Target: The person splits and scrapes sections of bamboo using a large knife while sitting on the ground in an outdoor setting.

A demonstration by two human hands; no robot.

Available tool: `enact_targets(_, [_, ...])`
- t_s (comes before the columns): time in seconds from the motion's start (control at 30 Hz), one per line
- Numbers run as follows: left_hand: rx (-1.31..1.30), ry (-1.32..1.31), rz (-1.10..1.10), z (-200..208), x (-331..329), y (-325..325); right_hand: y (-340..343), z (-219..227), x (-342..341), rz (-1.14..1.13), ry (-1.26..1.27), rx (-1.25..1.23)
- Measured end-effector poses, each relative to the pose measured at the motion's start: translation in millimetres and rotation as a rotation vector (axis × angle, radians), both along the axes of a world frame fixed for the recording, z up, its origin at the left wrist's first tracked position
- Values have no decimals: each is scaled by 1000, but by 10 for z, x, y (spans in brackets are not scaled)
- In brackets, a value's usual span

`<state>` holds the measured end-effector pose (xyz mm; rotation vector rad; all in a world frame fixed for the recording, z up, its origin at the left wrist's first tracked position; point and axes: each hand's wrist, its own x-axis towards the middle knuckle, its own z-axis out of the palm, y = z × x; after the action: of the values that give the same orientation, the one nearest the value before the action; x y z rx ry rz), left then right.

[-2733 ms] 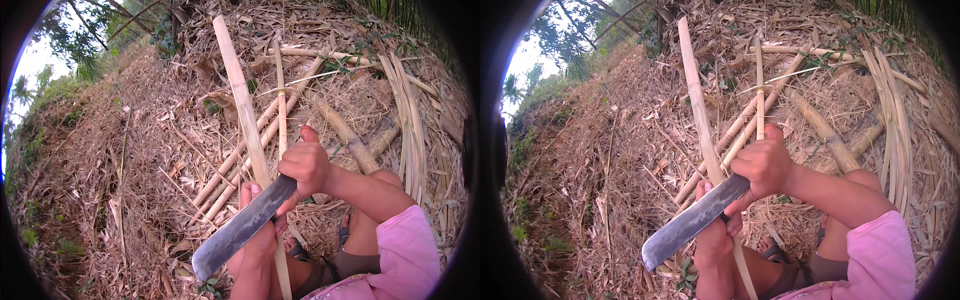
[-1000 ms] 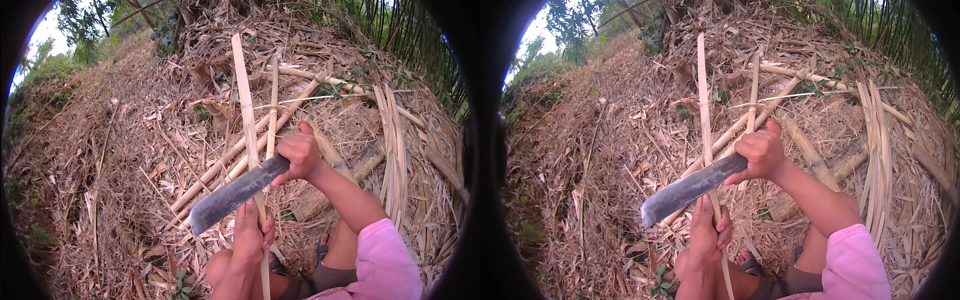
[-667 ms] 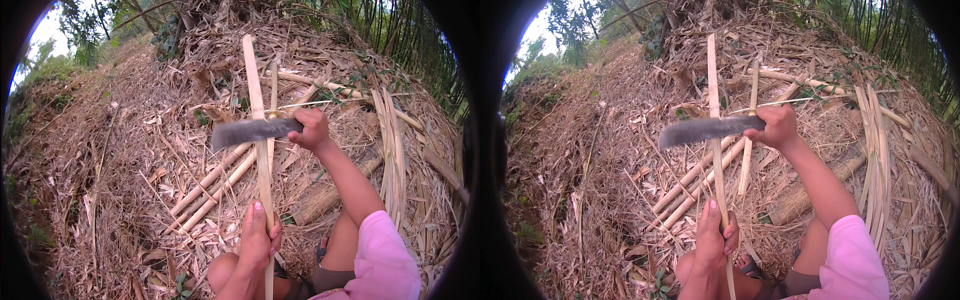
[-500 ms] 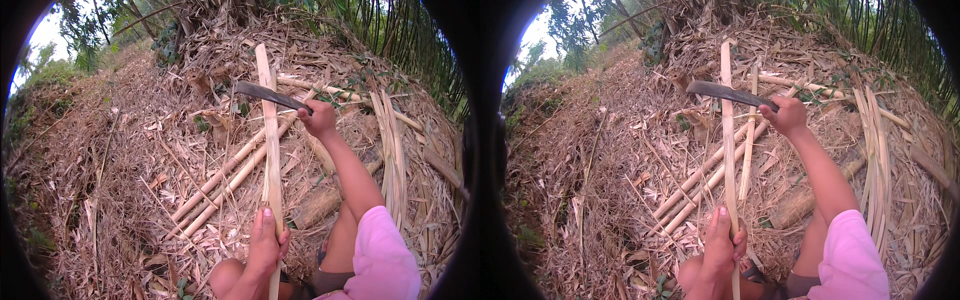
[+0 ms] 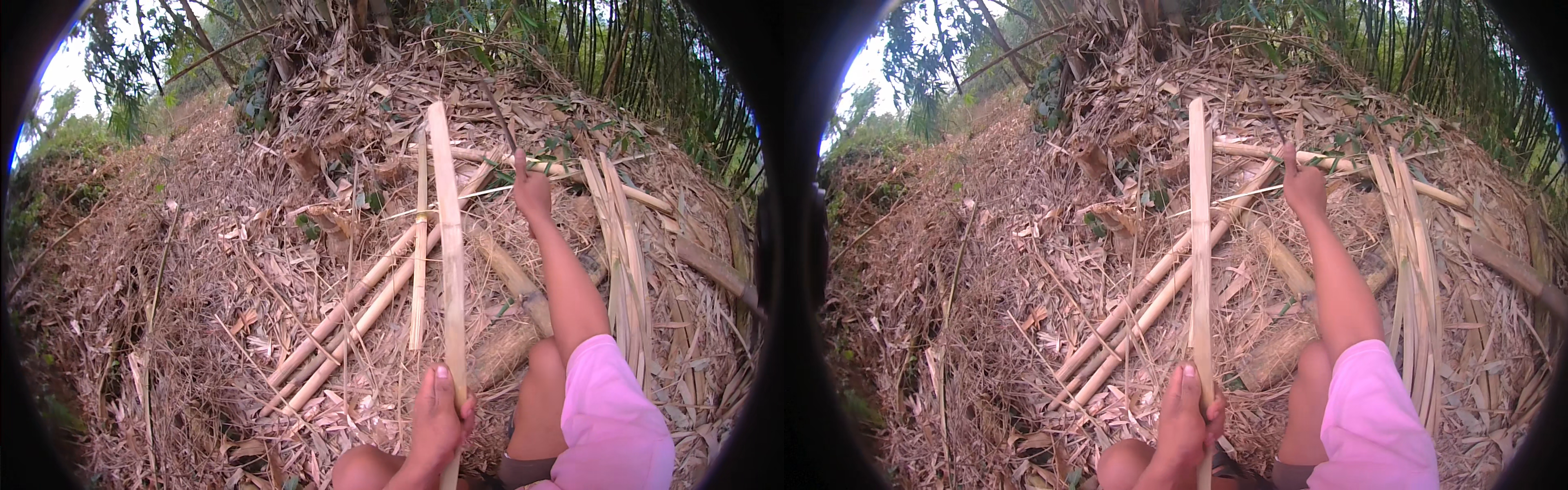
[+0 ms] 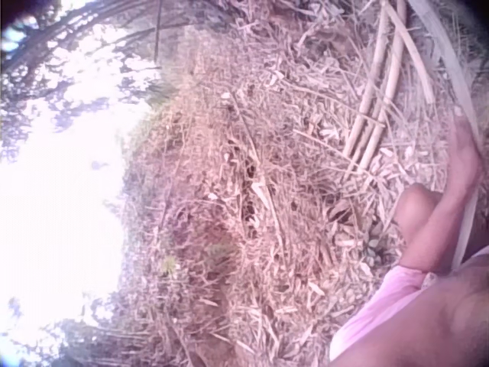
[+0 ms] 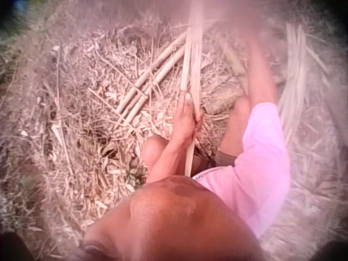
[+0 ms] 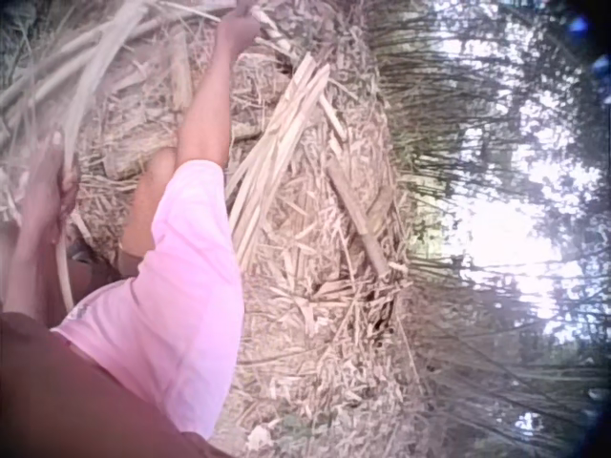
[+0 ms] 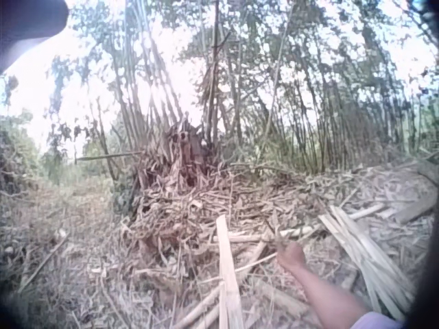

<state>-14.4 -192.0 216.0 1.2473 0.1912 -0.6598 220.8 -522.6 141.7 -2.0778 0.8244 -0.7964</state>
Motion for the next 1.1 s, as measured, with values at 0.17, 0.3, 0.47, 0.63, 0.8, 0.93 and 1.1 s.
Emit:
enact_targets(0.17, [17,35,57,-211,268,29,283,-71,-233,145,49,128])
enact_targets(0.3, [-13,55,65,-272,458,-5,621,-143,-400,435,-92,27])
enact_targets(0.47, [-78,69,138,-435,582,51,1182,110,-662,719,-107,-340])
enact_targets(0.63, [-172,71,138,-481,650,221,1642,366,-973,917,-112,-662])
enact_targets(0.8, [-299,122,106,-503,638,450,1958,360,-1210,1133,-349,-743])
enact_targets(0.93, [-317,160,125,-482,596,539,2101,387,-1267,1122,-357,-755])
enact_targets(1.1, [-193,142,142,-233,520,506,2049,448,-1114,1050,-391,-846])
